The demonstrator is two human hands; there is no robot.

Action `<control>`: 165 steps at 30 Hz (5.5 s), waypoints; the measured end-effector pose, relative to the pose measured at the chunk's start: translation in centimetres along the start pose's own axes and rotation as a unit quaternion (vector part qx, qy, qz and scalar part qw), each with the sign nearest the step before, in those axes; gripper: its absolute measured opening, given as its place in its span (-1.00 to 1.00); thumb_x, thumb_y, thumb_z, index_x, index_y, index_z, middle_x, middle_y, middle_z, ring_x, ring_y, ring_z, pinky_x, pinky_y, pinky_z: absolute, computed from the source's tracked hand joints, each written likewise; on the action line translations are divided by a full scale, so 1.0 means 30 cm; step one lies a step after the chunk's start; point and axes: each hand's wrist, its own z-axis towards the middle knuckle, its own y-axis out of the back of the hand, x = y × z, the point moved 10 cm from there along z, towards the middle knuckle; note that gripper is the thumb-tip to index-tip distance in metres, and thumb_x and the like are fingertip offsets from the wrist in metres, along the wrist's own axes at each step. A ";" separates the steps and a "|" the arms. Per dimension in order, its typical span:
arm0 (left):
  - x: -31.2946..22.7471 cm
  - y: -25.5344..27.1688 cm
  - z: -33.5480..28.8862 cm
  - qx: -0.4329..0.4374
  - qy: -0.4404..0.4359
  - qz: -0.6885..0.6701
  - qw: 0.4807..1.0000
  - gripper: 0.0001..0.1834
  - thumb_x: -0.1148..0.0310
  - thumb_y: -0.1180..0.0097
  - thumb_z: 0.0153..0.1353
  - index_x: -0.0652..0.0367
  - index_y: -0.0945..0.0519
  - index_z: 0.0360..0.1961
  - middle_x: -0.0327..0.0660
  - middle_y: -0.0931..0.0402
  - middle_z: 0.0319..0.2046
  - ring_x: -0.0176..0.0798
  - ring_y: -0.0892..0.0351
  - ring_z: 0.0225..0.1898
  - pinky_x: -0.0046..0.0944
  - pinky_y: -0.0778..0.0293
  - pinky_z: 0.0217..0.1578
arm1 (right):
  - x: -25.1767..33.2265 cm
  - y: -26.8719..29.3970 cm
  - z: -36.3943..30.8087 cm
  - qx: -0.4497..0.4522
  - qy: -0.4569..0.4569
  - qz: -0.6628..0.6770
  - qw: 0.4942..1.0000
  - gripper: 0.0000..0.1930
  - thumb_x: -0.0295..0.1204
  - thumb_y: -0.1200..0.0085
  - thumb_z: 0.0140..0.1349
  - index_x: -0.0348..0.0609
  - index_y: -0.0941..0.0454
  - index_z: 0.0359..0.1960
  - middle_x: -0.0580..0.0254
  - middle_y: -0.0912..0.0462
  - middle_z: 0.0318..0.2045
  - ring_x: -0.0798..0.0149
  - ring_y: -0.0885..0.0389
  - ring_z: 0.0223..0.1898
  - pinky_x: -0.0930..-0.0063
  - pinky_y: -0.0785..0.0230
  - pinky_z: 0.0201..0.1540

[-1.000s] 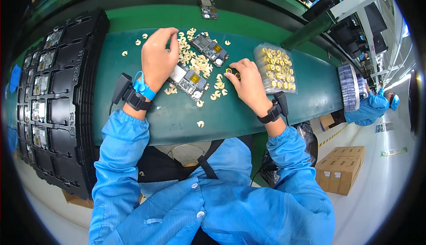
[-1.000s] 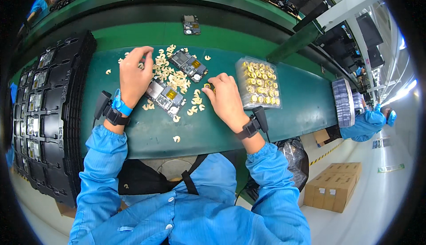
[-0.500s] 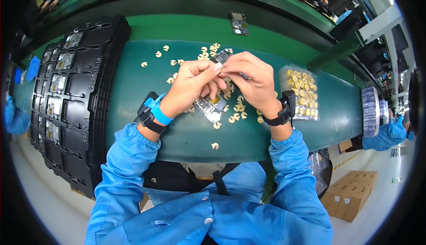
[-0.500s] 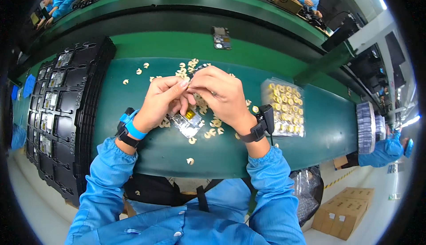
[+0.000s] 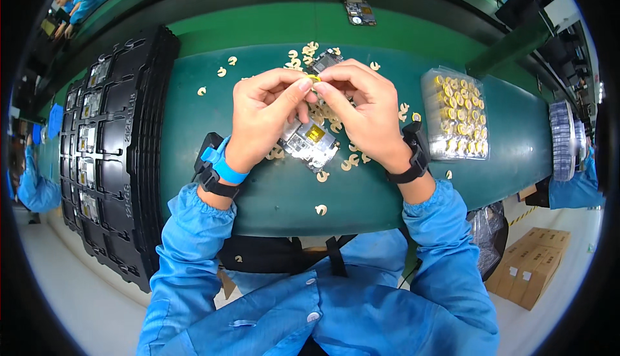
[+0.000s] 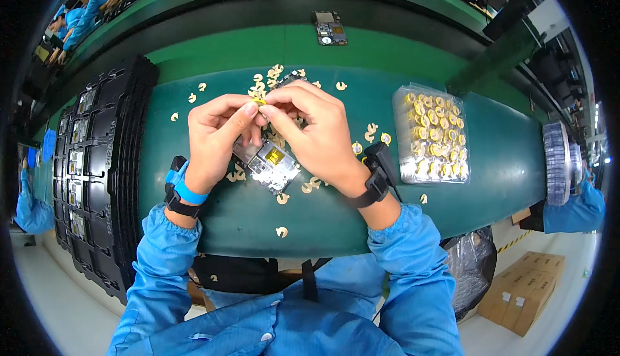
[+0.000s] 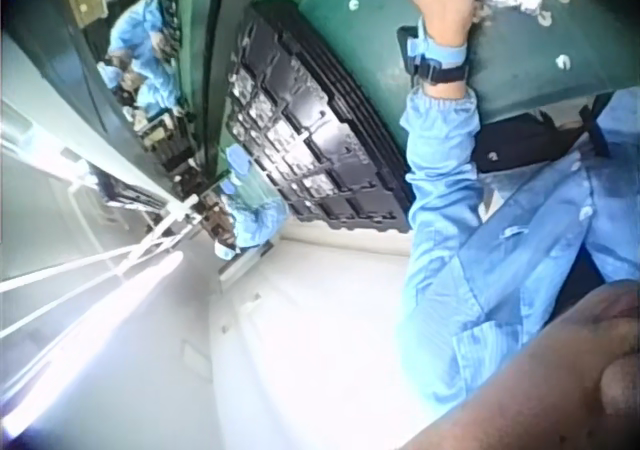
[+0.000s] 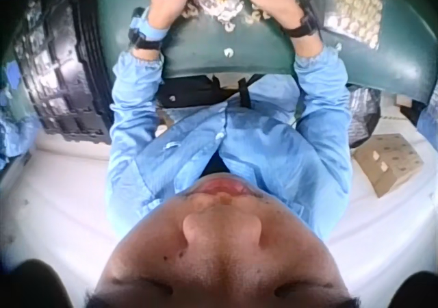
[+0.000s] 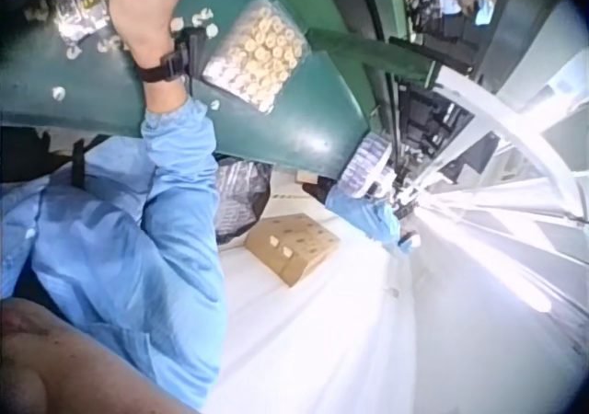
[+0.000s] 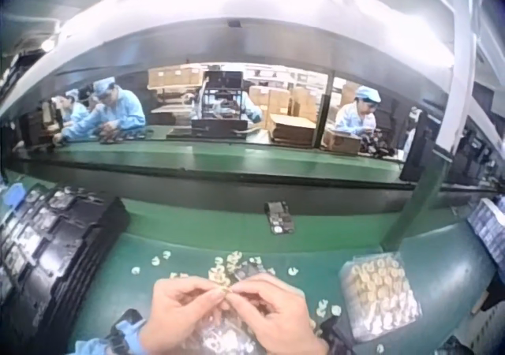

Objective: Manually assemble small electronic components onto circuit boards on an assembly line.

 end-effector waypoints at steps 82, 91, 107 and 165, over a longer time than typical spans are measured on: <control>0.027 -0.012 -0.003 -0.018 0.061 -0.035 0.997 -0.80 0.37 -0.19 0.45 0.34 -0.68 -0.22 -0.19 -0.69 -0.39 -0.40 -0.64 -0.51 -0.47 -0.41 -0.52 | -0.013 0.024 0.004 0.018 -0.018 -0.072 0.997 -0.87 -0.53 -0.30 0.28 -0.32 -0.73 -0.18 0.27 -0.69 -0.39 0.58 -0.54 -0.53 0.63 -0.35 -0.46; 0.043 -0.004 -0.013 -0.024 0.052 -0.011 0.998 -0.52 0.44 -0.21 0.40 0.43 -0.50 0.29 -0.04 -0.75 -0.18 -0.33 -0.72 -0.44 -0.44 -0.53 -0.50 | 0.013 0.226 0.116 -0.049 -0.145 -0.085 0.985 -0.85 -0.46 -0.16 0.40 -0.34 -0.63 -0.23 0.30 -0.66 -0.40 0.54 -0.57 -0.50 0.63 -0.45 -0.49; 0.073 0.037 0.000 -0.025 0.051 -0.013 0.998 -0.74 0.43 -0.12 0.44 0.39 -0.61 0.03 -0.10 -0.72 -0.29 -0.38 -0.69 -0.46 -0.43 -0.50 -0.50 | -0.549 0.793 0.445 -0.101 -0.318 -0.522 0.785 -0.12 -0.36 -0.62 -0.14 -0.13 -0.34 0.25 -0.14 -0.63 0.15 -0.12 -0.61 0.22 0.15 -0.47 0.27; 0.026 0.005 0.003 -0.025 -0.008 -0.129 0.991 -0.69 0.43 0.01 0.55 0.49 -0.55 0.12 0.04 -0.68 -0.04 -0.13 -0.75 -0.03 -0.20 -0.70 0.06 | 0.036 -0.043 0.029 -0.051 -0.030 -0.084 0.995 -0.89 -0.54 -0.26 0.29 -0.34 -0.63 -0.37 0.35 -0.58 -0.62 0.63 -0.41 -0.59 0.60 -0.22 -0.55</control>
